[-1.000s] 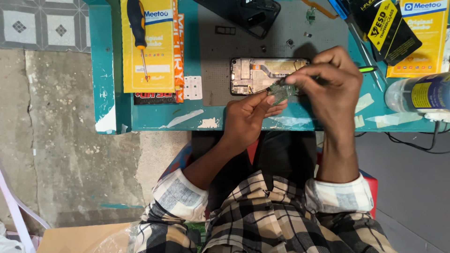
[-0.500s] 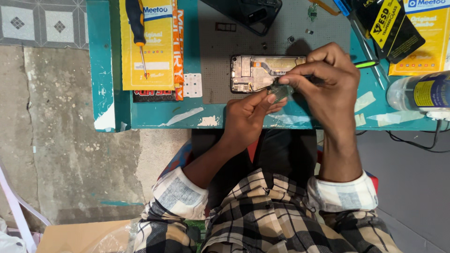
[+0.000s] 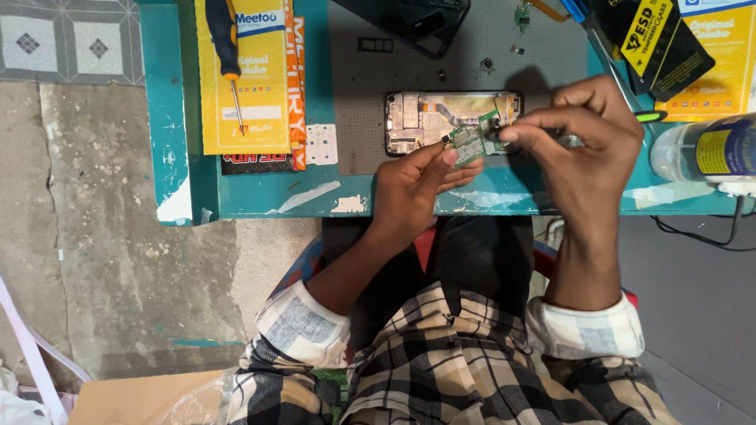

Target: The person disassembles a smartphone, removes the motherboard, and cleans it with a spray and brush. They handle the motherboard and other components on a cluttered workbench.

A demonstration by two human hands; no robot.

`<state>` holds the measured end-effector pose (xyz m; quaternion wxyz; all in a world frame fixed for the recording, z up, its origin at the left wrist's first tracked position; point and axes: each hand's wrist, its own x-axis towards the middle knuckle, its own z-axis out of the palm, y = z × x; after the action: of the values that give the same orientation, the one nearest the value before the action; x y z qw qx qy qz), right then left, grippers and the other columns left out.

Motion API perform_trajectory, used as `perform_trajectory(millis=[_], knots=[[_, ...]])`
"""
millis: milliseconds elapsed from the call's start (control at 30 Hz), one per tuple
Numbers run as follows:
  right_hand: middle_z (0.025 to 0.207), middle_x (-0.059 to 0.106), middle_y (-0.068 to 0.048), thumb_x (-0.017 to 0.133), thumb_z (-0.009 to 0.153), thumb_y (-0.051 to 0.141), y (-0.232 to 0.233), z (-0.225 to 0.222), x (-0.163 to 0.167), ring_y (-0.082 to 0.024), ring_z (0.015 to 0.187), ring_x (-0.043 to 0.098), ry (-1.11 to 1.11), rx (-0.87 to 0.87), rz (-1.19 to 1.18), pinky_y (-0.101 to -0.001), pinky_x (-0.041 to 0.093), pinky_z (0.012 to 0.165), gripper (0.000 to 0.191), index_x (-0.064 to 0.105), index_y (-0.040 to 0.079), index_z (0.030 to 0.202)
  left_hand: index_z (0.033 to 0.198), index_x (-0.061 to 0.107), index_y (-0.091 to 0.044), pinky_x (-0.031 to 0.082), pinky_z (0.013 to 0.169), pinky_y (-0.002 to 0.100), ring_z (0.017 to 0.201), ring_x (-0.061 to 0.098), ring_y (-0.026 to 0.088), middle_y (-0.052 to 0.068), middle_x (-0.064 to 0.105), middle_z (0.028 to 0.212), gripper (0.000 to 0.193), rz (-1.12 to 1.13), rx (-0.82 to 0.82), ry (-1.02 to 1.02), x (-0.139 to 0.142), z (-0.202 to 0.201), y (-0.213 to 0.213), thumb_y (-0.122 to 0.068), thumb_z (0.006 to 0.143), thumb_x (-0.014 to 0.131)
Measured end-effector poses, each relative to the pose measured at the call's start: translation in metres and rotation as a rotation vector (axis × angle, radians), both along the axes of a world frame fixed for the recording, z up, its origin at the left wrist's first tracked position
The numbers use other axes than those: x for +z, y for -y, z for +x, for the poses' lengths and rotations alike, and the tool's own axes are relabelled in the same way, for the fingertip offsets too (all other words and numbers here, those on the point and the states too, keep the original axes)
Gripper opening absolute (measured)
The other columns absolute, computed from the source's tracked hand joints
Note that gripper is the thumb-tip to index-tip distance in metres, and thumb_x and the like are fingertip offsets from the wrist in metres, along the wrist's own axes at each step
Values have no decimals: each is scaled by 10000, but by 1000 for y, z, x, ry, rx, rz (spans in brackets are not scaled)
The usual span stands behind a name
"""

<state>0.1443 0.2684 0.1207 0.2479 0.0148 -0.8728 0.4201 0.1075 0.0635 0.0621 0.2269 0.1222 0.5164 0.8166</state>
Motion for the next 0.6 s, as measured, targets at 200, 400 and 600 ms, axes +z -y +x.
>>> perform_trajectory(millis=[200,400,600], knots=[[942,575,1,991,871,94,3,4,-4,-102,826,513,69,-11,-49,-247,387,703,246,816,42,1036,1251,636,127,653,1000,421,1081,762,301,255,746,1134,367,14,-11,23,-3,0,0,-194,1108,532],[945,576,-7,978,818,119,22,0,-6,-123,863,520,46,52,77,-270,394,739,250,815,64,999,1262,641,119,647,1000,429,1076,758,307,255,737,1152,366,54,-8,77,-10,-1,0,-196,1099,551],[917,589,5,977,819,150,26,-1,-4,-119,840,530,36,63,87,-270,376,740,254,830,96,1019,1268,634,120,640,1004,421,1074,758,318,250,735,1153,367,90,-8,104,-13,-1,2,-194,1099,549]])
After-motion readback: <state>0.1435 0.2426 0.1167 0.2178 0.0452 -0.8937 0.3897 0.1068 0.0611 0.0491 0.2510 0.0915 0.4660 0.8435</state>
